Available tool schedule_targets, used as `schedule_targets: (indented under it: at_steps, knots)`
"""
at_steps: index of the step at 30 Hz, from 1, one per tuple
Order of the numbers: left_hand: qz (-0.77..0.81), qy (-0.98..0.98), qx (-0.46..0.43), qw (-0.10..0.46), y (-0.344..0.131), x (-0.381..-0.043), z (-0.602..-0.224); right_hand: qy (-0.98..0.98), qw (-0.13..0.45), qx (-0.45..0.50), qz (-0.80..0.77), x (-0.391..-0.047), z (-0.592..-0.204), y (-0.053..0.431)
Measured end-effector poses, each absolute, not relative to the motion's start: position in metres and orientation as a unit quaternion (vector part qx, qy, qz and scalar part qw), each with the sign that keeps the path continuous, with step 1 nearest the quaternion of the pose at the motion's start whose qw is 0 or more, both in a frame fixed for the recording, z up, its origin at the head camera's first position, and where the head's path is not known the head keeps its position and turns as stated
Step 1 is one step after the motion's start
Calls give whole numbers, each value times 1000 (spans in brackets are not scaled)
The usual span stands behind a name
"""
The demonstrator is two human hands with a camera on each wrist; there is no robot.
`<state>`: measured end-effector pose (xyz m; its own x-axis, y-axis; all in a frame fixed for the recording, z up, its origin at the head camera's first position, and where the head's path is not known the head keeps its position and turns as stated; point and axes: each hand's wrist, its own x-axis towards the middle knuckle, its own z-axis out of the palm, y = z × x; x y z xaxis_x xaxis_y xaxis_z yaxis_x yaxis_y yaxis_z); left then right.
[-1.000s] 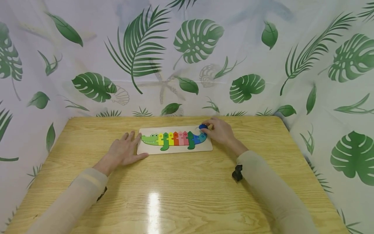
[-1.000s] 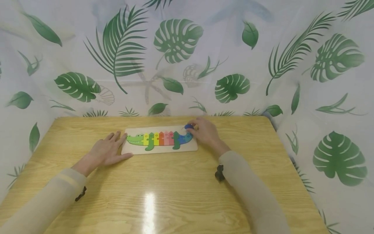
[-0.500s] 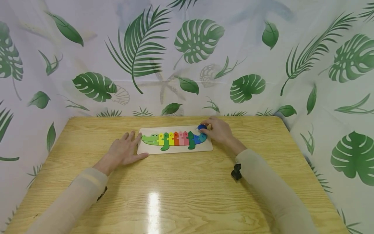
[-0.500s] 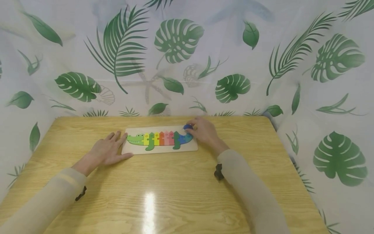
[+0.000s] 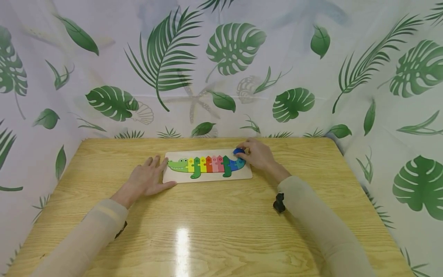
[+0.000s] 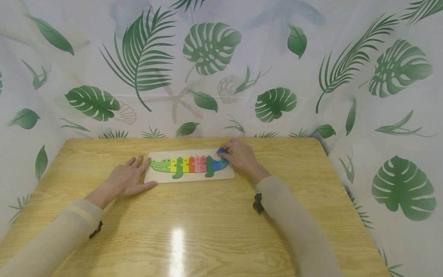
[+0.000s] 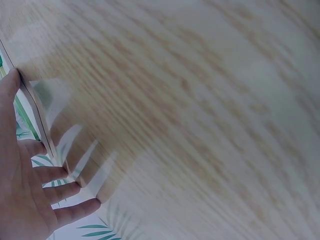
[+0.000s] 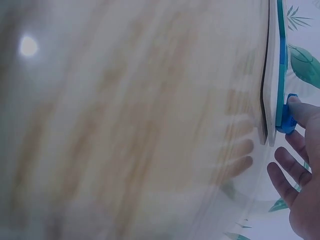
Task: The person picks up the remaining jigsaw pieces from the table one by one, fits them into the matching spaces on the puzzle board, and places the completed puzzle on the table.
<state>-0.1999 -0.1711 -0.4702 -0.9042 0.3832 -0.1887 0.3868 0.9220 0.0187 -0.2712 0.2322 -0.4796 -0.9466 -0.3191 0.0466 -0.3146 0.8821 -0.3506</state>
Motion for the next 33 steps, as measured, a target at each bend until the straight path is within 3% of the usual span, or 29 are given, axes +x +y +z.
schedule_targets:
  at_steps: [33]
  knots:
    - [-7,976,196,92,-174,-199,-472,968,11,-172,-182,-271,-483,227]
